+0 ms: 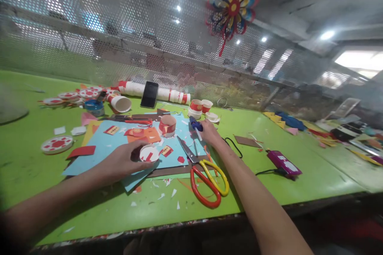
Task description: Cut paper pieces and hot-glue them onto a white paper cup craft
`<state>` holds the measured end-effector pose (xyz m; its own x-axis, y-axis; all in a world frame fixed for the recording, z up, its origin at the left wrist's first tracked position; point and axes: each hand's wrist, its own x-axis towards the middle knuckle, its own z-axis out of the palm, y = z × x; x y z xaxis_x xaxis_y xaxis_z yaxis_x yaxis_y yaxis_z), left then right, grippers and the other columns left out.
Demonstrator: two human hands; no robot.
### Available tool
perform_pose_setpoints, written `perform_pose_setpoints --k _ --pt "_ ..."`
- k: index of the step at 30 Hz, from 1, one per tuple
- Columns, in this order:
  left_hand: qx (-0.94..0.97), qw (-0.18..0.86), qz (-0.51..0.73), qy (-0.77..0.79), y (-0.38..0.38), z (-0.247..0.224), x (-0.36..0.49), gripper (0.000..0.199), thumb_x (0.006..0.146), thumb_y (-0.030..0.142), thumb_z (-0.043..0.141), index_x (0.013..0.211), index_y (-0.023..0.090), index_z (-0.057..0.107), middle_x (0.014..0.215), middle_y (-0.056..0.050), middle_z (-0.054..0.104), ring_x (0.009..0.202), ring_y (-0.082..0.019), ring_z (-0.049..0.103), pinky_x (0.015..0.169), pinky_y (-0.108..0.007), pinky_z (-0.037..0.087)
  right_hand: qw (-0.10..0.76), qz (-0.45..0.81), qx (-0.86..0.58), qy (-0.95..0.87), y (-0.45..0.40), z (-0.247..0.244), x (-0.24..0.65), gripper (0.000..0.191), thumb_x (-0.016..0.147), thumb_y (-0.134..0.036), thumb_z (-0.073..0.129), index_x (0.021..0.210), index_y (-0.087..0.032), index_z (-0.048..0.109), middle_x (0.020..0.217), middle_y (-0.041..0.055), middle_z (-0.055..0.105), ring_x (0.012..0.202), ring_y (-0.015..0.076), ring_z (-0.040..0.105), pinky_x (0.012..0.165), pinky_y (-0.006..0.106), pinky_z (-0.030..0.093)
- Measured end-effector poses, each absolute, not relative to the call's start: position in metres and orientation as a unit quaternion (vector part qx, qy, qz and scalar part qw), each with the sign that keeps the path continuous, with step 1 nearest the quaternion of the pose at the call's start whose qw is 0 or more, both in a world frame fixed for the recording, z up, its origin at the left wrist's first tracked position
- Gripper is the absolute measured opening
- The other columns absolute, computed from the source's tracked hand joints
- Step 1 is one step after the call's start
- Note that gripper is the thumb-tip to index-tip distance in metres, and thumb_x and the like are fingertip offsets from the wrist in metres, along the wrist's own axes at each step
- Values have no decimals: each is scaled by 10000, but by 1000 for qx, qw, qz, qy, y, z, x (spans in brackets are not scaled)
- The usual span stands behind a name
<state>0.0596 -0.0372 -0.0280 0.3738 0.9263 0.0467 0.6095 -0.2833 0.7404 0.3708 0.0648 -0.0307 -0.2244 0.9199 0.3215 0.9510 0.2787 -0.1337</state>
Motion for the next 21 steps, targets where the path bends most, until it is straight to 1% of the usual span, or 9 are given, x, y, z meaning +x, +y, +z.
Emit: perform_pose_setpoints --k 2,6,9,12,15,16,18,20,21 --pt "765 320 245 501 -37 -28 60 592 688 507 634 1146 138 572 941 -85 656 793 -232 582 659 -308 406 165 -37 -588 -791 69 -30 371 391 746 -290 688 1078 -84 659 953 124 636 883 219 587 811 313 454" --pt "771 313 241 500 -37 -28 60 608 679 533 631 1138 137 578 866 -65 647 736 -214 566 619 -288 390 156 -13 -580 -800 72 -33 378 377 716 -206 695 1075 -99 662 946 110 653 871 216 600 818 328 460" --pt "768 314 238 504 -37 -27 60 599 672 516 639 1125 127 584 851 -64 639 712 -201 549 607 -282 382 170 -5 -579 -797 68 -32 384 367 697 -168 695 1060 -121 669 1017 112 654 970 243 588 888 373 439" --pt "764 314 240 509 -38 -26 60 591 667 515 643 1113 131 594 851 -63 641 705 -198 545 606 -283 383 209 -17 -582 -786 55 -20 380 327 701 -123 660 1028 -130 674 1074 124 640 1054 270 556 931 422 415" --pt "761 315 243 513 -37 -27 61 606 655 524 650 1109 126 596 848 -65 644 704 -201 549 604 -290 392 264 -36 -564 -782 28 -1 353 253 772 -126 572 1011 -144 652 1043 108 637 984 227 573 862 386 457" --pt "761 314 244 513 -37 -27 61 596 656 517 653 1100 124 599 848 -66 646 706 -202 551 603 -291 393 286 -35 -541 -790 16 5 339 221 797 -150 555 1000 -160 643 1005 84 639 928 197 583 819 352 475" --pt "764 314 248 507 -37 -30 61 561 660 492 658 1077 121 605 843 -68 650 704 -200 554 600 -289 394 340 -6 -446 -828 -9 14 308 112 825 -185 564 901 -162 643 857 55 632 807 174 576 750 330 477" --pt "768 315 253 496 -36 -32 62 536 668 468 660 1072 122 602 832 -65 655 699 -194 556 600 -284 395 341 26 -361 -868 -30 17 279 87 851 -168 548 829 -158 631 801 48 622 780 162 559 742 318 463" --pt "770 316 254 492 -35 -34 62 525 672 454 659 1073 121 600 825 -63 656 695 -192 556 598 -282 395 318 33 -339 -885 -38 16 268 100 859 -162 541 811 -151 629 769 50 613 779 167 546 740 318 454"
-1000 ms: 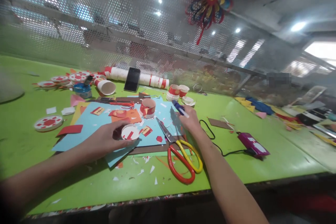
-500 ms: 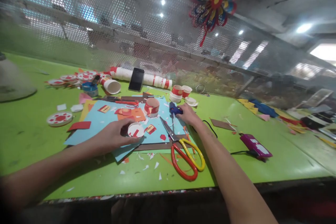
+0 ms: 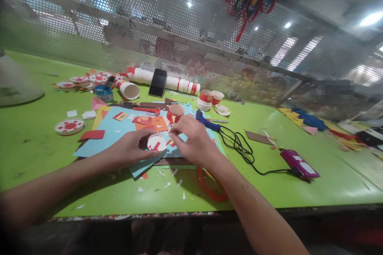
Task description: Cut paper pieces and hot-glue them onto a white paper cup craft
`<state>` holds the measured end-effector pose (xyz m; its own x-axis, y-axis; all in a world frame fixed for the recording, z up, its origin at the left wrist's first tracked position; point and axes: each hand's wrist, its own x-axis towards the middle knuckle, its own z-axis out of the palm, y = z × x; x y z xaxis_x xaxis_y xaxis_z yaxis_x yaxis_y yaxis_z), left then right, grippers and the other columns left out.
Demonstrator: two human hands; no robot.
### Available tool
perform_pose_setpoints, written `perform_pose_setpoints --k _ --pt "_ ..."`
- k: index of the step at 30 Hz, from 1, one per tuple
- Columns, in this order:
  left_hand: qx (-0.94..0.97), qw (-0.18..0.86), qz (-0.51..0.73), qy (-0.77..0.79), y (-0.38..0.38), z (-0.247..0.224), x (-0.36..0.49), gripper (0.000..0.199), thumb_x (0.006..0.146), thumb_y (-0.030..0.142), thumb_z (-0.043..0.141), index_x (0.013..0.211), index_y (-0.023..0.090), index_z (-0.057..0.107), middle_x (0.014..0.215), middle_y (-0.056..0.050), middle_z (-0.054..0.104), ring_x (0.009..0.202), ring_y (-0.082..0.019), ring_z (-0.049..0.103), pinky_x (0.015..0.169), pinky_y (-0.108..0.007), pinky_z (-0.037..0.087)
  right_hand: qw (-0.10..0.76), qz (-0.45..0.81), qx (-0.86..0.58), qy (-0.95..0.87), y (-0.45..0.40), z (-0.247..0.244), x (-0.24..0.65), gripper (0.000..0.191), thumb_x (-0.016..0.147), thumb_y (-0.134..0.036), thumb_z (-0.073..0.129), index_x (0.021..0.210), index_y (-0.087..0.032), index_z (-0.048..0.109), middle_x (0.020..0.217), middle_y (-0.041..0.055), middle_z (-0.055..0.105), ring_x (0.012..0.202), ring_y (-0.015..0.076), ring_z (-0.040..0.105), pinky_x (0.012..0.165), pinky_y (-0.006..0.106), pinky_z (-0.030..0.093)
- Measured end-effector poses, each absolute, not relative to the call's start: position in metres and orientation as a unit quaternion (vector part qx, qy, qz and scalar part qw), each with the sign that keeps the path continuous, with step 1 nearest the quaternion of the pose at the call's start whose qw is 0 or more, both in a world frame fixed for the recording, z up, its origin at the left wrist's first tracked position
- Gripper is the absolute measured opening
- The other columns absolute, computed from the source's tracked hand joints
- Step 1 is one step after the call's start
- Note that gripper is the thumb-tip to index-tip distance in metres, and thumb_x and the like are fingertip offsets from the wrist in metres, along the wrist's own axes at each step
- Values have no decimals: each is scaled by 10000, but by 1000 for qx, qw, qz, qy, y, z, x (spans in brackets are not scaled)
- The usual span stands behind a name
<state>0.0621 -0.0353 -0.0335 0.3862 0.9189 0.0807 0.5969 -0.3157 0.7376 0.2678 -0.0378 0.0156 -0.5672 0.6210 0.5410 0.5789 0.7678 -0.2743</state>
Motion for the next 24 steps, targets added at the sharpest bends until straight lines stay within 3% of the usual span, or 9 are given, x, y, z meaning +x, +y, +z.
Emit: perform_pose_setpoints --k 8,14,24 --pt "797 298 235 469 -36 -34 61 334 685 350 629 957 157 621 780 -25 634 669 -174 543 578 -263 367 99 -22 -316 -943 -41 7 247 131 887 -149 499 860 -151 627 853 79 548 857 200 452 707 314 377" --pt "809 301 241 443 -35 -35 61 344 700 419 619 923 156 622 721 3 602 629 -156 515 535 -254 337 46 -17 -278 -959 -39 12 243 116 884 -151 510 823 -174 606 837 49 514 810 177 454 675 291 354" --pt "806 298 232 455 -36 -34 60 302 660 306 622 918 149 616 700 0 579 620 -162 503 532 -263 348 23 -9 -296 -955 -36 4 247 78 888 -176 507 864 -171 582 886 54 528 819 169 475 666 282 348"
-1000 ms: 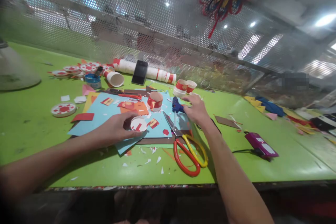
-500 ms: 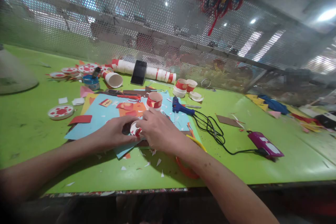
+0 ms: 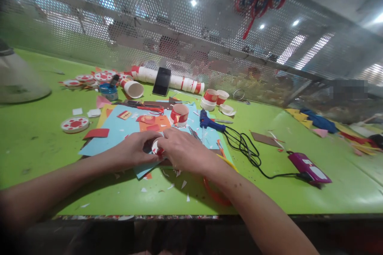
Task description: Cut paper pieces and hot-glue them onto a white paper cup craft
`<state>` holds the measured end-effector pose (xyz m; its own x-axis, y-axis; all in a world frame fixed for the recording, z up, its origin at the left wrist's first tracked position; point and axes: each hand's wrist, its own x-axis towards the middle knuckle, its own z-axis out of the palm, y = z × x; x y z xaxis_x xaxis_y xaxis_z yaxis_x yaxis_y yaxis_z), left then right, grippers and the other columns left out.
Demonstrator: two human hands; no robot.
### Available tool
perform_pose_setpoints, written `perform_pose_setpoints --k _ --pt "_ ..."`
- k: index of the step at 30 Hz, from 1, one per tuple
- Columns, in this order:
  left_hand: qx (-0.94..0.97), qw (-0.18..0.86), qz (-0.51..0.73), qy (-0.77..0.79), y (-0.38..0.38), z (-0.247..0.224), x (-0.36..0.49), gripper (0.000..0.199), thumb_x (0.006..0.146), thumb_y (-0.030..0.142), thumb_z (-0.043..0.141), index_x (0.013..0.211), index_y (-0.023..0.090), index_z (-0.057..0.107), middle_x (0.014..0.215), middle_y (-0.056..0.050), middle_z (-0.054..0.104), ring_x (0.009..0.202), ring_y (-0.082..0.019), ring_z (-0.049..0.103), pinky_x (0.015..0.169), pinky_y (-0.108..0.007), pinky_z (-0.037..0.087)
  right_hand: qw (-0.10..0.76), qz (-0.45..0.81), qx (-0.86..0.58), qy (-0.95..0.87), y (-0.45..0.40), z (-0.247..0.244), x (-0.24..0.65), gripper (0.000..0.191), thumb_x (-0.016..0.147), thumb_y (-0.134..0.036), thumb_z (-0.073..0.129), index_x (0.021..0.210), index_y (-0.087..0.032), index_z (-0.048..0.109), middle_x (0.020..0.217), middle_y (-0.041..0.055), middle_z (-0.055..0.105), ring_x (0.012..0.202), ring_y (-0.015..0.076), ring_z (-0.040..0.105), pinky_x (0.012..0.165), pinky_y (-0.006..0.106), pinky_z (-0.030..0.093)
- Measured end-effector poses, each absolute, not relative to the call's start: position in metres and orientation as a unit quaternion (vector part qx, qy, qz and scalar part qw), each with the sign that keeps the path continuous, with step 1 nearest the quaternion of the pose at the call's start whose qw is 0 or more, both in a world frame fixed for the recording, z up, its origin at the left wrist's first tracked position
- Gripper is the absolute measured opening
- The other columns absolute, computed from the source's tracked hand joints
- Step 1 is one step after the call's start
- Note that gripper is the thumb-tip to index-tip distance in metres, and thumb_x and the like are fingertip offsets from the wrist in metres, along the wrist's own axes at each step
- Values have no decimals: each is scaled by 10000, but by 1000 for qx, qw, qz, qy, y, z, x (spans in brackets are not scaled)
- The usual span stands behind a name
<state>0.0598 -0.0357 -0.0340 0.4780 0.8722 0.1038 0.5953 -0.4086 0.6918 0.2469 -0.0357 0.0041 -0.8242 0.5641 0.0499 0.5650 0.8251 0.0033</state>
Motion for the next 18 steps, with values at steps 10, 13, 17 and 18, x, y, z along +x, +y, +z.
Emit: perform_pose_setpoints --k 10,13,17,18 --pt "812 294 225 452 -34 -34 59 356 672 332 635 977 150 620 751 -13 614 662 -172 533 561 -264 364 35 23 -298 -954 -34 1 246 89 889 -200 524 817 -165 564 893 50 526 818 161 483 677 277 364" --pt "809 297 224 454 -34 -35 59 355 677 337 637 980 152 618 750 -11 616 659 -170 536 555 -260 358 58 23 -291 -955 -34 4 248 106 889 -173 511 804 -158 572 884 59 537 832 169 491 685 282 384" --pt "807 305 231 450 -36 -33 59 325 687 365 646 931 152 626 720 -5 609 634 -158 525 546 -252 350 134 56 -291 -946 -36 16 254 99 869 -121 516 805 -144 588 869 71 603 836 174 535 720 300 427" --pt "805 310 232 450 -37 -32 59 336 686 374 653 936 150 629 737 -10 620 644 -160 531 554 -253 355 158 74 -300 -938 -37 20 257 90 857 -108 526 808 -141 594 850 66 624 807 165 553 718 299 437"
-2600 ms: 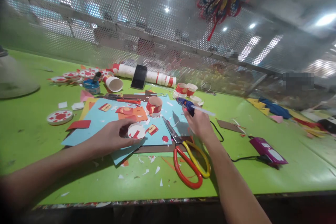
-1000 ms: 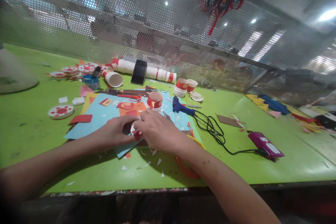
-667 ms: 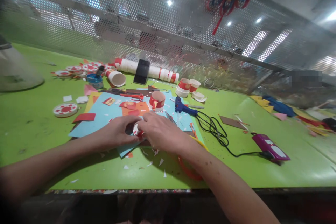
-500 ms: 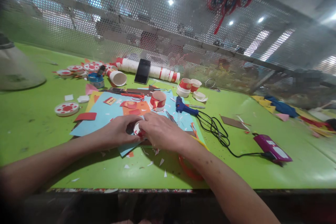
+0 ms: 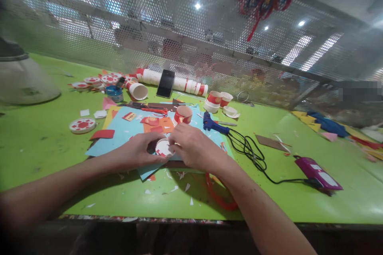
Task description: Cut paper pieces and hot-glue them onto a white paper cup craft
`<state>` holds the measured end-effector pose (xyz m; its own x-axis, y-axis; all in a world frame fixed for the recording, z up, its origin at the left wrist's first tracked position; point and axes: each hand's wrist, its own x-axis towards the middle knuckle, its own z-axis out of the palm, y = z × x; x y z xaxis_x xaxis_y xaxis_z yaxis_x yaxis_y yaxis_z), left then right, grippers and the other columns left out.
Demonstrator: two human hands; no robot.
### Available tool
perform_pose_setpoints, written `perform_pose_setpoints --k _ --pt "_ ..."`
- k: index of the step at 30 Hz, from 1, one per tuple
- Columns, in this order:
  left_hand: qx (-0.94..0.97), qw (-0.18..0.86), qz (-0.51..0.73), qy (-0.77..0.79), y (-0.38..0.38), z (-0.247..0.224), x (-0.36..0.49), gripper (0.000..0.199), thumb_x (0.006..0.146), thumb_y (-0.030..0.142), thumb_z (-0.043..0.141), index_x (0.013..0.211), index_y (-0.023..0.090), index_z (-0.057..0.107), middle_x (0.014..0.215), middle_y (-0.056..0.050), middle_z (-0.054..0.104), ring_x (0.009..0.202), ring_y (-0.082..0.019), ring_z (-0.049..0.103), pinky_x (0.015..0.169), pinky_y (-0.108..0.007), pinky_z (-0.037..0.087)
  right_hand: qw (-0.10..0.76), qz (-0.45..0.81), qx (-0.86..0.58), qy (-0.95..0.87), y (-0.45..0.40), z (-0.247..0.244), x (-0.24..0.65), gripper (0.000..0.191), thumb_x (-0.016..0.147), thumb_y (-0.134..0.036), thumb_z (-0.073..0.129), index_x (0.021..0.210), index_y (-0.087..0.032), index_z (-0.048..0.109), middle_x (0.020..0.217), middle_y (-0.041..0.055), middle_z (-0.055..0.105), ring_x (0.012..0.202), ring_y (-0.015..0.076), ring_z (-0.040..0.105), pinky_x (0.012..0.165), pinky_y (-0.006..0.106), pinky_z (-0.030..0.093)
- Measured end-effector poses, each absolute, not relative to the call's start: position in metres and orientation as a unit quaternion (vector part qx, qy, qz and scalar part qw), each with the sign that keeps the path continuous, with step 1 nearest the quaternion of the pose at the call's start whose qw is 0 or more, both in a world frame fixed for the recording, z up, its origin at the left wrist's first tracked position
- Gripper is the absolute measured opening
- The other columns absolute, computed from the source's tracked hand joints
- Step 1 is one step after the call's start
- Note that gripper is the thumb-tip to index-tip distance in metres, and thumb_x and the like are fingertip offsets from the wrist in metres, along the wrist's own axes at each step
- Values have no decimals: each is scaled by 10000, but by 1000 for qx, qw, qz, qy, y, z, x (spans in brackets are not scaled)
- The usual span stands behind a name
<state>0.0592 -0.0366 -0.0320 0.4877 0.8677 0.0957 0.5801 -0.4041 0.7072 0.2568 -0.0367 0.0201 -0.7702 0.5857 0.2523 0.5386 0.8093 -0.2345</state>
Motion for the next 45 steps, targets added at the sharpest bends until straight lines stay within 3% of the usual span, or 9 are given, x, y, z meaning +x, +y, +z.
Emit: perform_pose_setpoints --k 4,7,15,22,38,45 --pt "798 322 226 456 -36 -31 60 431 677 411 680 1019 151 635 814 -38 663 685 -176 554 581 -267 369 251 197 -364 -875 -36 31 268 57 836 -136 566 818 -135 620 736 33 666 654 121 596 633 255 468" --pt "794 328 231 457 -36 -32 60 471 674 430 683 1054 156 633 834 -47 674 688 -181 561 582 -271 371 265 254 -407 -836 -29 31 273 70 822 -163 582 794 -124 633 680 22 657 596 106 579 562 229 458" --pt "791 340 227 455 -35 -33 60 470 668 440 683 1033 147 637 812 -47 670 695 -188 573 586 -270 380 210 209 -413 -861 -23 21 262 132 798 -91 591 817 -116 719 735 39 705 646 104 603 626 221 453" --pt "800 333 212 452 -36 -31 59 477 670 495 663 994 147 636 810 -56 663 706 -201 579 579 -274 364 142 172 -422 -878 -10 11 249 165 753 -71 643 906 -104 696 610 4 642 552 96 549 541 211 391" --pt "793 352 204 453 -38 -26 59 433 673 450 667 978 142 649 746 -34 639 651 -179 542 556 -281 357 136 197 -387 -890 -2 -2 250 249 787 -106 637 1036 -113 646 674 13 638 564 92 530 552 211 394" --pt "787 369 206 450 -39 -24 59 435 673 431 674 1000 146 651 824 -60 683 707 -200 593 588 -284 388 131 158 -366 -908 -1 -6 252 308 793 -85 604 1096 -131 630 709 21 654 585 105 540 568 222 392"
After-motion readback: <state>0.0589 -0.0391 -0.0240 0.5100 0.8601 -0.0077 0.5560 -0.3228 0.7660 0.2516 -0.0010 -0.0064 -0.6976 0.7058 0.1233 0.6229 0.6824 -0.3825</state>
